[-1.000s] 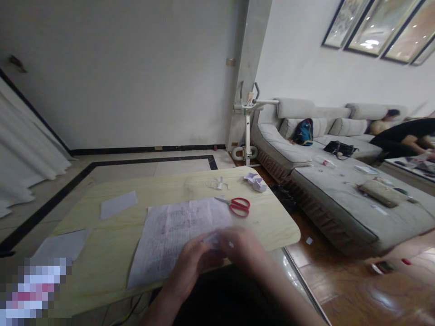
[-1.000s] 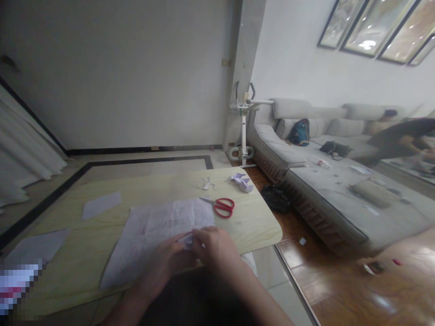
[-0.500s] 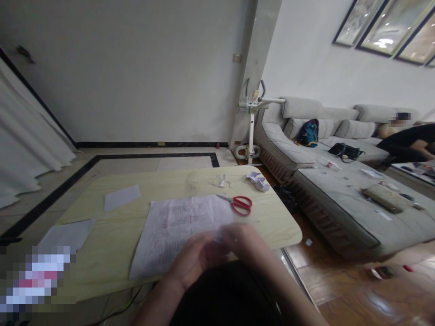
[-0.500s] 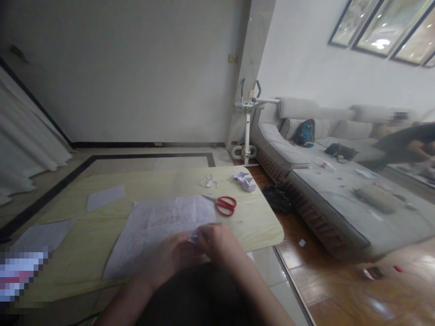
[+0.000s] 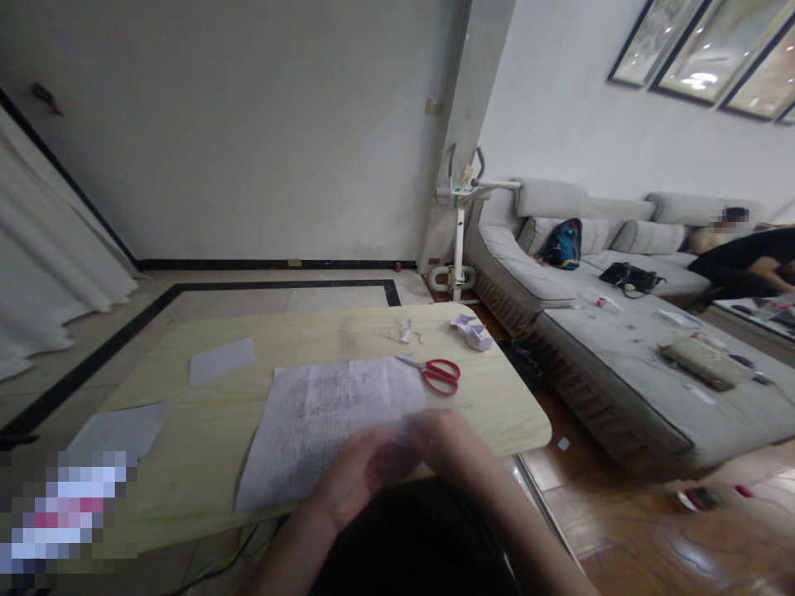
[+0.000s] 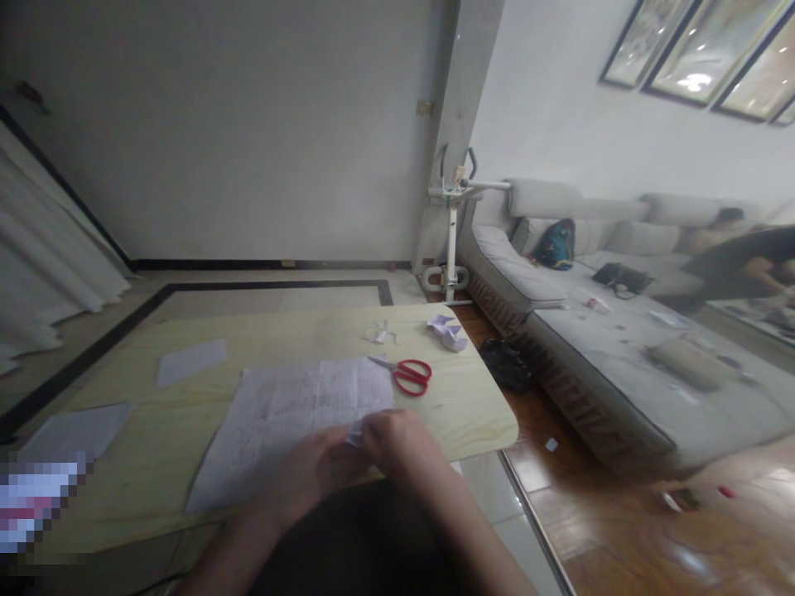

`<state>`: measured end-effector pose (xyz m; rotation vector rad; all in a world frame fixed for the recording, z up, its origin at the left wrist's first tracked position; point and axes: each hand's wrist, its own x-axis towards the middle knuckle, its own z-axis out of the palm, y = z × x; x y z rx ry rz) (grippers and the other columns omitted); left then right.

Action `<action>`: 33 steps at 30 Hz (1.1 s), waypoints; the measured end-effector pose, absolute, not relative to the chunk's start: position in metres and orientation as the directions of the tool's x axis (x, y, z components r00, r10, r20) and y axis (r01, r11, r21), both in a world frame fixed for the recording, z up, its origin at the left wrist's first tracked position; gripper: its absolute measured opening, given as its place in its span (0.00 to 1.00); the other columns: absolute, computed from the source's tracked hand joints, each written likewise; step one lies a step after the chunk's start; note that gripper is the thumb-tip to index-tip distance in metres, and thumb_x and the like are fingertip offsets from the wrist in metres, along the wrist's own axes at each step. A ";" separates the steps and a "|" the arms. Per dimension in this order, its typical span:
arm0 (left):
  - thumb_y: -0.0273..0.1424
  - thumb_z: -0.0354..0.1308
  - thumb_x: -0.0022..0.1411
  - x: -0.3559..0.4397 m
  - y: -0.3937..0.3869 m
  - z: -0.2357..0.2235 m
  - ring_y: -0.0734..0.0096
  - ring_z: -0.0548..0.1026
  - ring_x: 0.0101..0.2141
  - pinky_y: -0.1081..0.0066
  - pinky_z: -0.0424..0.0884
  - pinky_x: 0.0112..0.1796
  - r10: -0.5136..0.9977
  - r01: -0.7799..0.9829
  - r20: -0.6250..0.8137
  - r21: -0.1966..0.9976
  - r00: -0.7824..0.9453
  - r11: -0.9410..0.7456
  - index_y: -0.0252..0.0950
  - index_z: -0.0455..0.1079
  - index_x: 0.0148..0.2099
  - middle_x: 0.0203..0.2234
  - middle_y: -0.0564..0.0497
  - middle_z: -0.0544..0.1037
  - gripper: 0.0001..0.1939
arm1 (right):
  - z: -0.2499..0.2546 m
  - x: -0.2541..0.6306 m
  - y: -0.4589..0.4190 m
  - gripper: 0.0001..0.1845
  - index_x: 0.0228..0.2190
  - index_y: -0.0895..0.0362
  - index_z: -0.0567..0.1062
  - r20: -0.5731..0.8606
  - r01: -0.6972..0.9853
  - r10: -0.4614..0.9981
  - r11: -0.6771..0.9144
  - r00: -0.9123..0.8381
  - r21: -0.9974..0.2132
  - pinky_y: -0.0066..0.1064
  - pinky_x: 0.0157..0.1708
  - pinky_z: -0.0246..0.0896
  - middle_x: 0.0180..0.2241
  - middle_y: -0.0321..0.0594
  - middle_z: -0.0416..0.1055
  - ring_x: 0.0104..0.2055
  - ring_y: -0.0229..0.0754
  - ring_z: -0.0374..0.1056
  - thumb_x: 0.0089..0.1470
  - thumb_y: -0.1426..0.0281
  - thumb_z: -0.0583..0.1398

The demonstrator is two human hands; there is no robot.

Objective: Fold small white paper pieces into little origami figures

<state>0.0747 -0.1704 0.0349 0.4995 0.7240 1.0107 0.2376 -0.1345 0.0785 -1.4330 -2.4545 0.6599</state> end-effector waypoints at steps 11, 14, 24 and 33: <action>0.32 0.66 0.54 0.076 -0.169 0.038 0.56 0.78 0.41 0.61 0.71 0.47 0.941 -0.414 -0.158 0.867 0.298 0.277 0.31 0.76 0.46 0.40 0.42 0.81 0.17 | 0.090 0.245 -0.140 0.15 0.30 0.58 0.77 0.038 0.689 0.866 0.423 -0.499 -0.589 0.26 0.30 0.57 0.27 0.40 0.76 0.28 0.39 0.69 0.61 0.69 0.53; 0.34 0.66 0.54 0.076 -0.169 0.034 0.57 0.79 0.40 0.58 0.71 0.47 0.950 -0.410 -0.194 0.867 0.246 0.283 0.30 0.76 0.45 0.39 0.41 0.81 0.17 | 0.088 0.250 -0.139 0.16 0.45 0.58 0.76 0.121 0.638 0.892 0.400 -0.435 -0.658 0.31 0.36 0.63 0.35 0.44 0.77 0.35 0.43 0.72 0.60 0.63 0.56; 0.40 0.65 0.54 0.081 -0.160 0.037 0.55 0.79 0.39 0.64 0.74 0.39 0.952 -0.310 -0.238 0.906 0.191 0.288 0.31 0.77 0.42 0.38 0.40 0.81 0.18 | 0.085 0.248 -0.146 0.19 0.46 0.54 0.72 0.366 0.479 0.792 0.594 -0.488 -0.646 0.34 0.45 0.66 0.45 0.43 0.72 0.44 0.44 0.70 0.51 0.71 0.65; 0.48 0.57 0.58 0.076 -0.163 0.024 0.57 0.80 0.30 0.57 0.73 0.38 0.931 -0.366 -0.265 0.864 0.252 0.345 0.32 0.65 0.57 0.31 0.42 0.81 0.31 | 0.072 0.283 -0.101 0.20 0.47 0.54 0.70 0.461 0.569 0.812 0.580 -0.357 -0.582 0.33 0.41 0.67 0.43 0.44 0.73 0.41 0.44 0.71 0.51 0.72 0.62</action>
